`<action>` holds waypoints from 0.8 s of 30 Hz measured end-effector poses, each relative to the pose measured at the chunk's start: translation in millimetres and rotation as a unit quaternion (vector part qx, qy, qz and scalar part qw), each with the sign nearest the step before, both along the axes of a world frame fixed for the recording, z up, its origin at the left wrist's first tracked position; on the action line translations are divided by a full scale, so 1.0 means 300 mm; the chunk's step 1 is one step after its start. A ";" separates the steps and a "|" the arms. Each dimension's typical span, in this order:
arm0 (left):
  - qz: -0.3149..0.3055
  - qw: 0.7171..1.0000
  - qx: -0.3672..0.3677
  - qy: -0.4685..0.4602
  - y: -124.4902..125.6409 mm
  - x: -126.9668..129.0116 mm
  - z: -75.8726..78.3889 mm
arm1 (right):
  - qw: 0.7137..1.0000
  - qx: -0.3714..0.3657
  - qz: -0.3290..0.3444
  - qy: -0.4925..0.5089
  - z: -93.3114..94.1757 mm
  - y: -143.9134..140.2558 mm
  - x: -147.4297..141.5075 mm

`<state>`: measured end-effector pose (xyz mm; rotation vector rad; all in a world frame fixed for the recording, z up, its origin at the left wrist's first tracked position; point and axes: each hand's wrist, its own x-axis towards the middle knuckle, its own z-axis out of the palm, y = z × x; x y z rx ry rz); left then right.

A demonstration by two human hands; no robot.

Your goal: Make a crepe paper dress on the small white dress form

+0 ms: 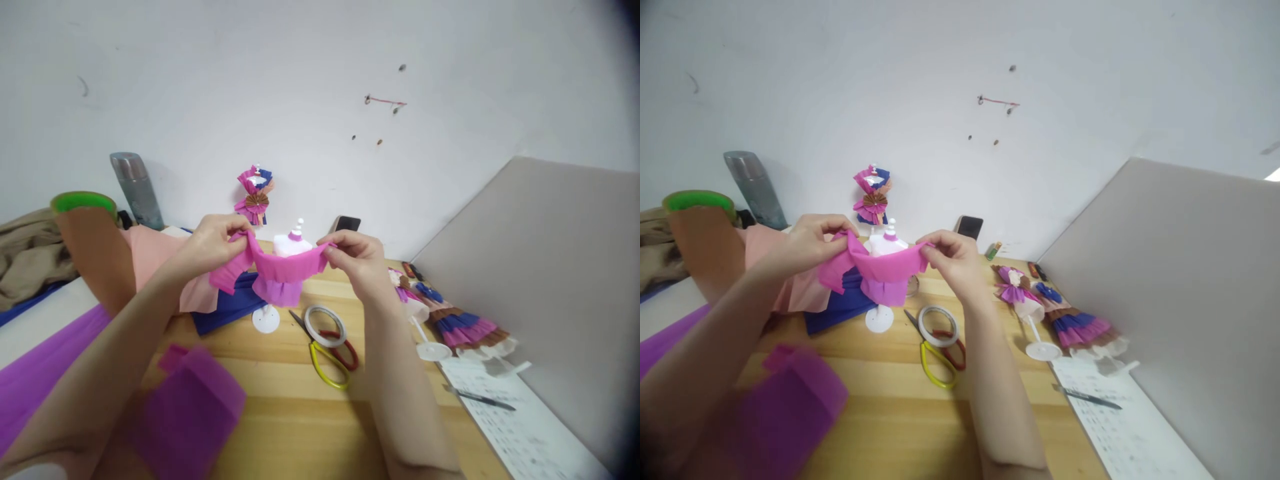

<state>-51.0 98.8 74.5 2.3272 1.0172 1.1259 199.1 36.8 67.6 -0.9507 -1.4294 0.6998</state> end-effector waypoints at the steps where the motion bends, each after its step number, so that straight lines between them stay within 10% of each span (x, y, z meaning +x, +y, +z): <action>1: 0.009 1.000 0.007 0.021 -0.010 -0.024 0.004 | 1.000 -0.002 -0.004 -0.021 0.008 -0.018 0.010; 8: 0.075 0.990 0.051 0.106 -0.113 -0.178 0.006 | 0.996 -0.015 -0.007 -0.087 0.028 -0.128 0.037; 13: 0.144 0.933 0.265 0.197 -0.285 -0.265 -0.081 | 0.992 0.030 0.049 -0.111 -0.059 -0.162 0.020; 20: -0.019 0.878 0.360 0.316 -0.501 -0.289 -0.359 | 0.989 0.070 0.010 -0.132 -0.329 -0.240 0.044; 24: -0.126 0.848 0.321 0.403 -0.561 -0.265 -0.423 | 0.976 0.064 0.067 -0.195 -0.429 -0.283 0.077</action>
